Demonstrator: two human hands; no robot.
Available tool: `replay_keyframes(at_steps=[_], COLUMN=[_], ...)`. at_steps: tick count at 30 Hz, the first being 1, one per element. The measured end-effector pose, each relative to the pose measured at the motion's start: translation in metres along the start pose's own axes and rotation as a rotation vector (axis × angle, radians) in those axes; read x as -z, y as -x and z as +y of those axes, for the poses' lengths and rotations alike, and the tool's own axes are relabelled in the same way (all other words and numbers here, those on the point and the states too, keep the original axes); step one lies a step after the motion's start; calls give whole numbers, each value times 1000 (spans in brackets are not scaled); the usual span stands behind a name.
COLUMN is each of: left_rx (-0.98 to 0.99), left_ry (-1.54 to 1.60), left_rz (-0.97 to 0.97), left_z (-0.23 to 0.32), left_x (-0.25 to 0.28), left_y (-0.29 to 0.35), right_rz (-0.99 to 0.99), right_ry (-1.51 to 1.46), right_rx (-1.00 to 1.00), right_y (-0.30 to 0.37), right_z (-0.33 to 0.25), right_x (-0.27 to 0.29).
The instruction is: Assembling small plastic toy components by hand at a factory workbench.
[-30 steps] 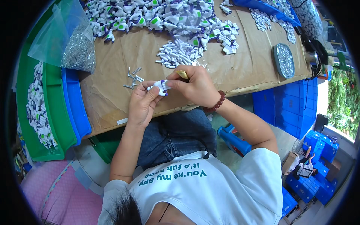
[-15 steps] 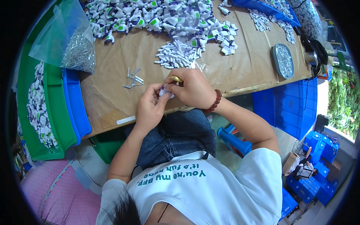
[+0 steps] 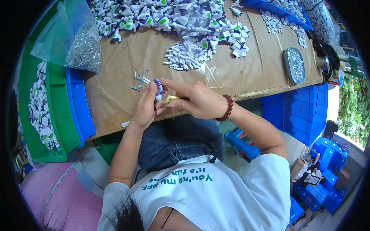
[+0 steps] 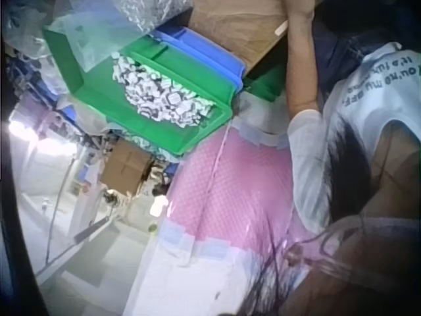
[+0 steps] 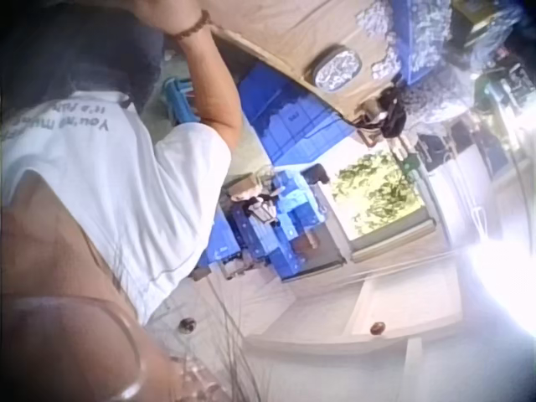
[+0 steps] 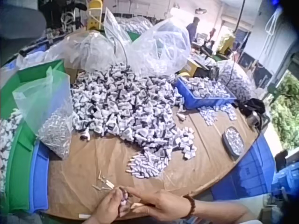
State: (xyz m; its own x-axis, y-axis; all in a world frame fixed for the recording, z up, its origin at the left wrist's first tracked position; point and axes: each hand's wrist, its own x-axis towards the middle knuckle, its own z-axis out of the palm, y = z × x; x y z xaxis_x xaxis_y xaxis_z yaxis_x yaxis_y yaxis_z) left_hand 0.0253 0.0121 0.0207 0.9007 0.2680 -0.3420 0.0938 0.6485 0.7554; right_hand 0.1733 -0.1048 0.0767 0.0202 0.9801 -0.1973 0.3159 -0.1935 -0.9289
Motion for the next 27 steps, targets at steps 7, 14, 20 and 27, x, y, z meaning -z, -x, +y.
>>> replay_keyframes(at_steps=[7, 14, 20, 27], left_rx=[-9, -28, -73, -87], left_ry=[-5, -73, -237, -289], left_rz=[-94, 31, -82, -99], left_z=[-4, -5, -7, -8], left_x=[8, 2, 7, 11], left_y=[-2, -1, 1, 3], right_rz=[-25, -11, 76, 99], right_ry=[-35, 31, -130, -91], right_rx=[-12, 2, -55, -78], right_y=[-7, -9, -9, -18], right_z=[0, -1, 7, 14], right_x=[-3, -3, -7, -7])
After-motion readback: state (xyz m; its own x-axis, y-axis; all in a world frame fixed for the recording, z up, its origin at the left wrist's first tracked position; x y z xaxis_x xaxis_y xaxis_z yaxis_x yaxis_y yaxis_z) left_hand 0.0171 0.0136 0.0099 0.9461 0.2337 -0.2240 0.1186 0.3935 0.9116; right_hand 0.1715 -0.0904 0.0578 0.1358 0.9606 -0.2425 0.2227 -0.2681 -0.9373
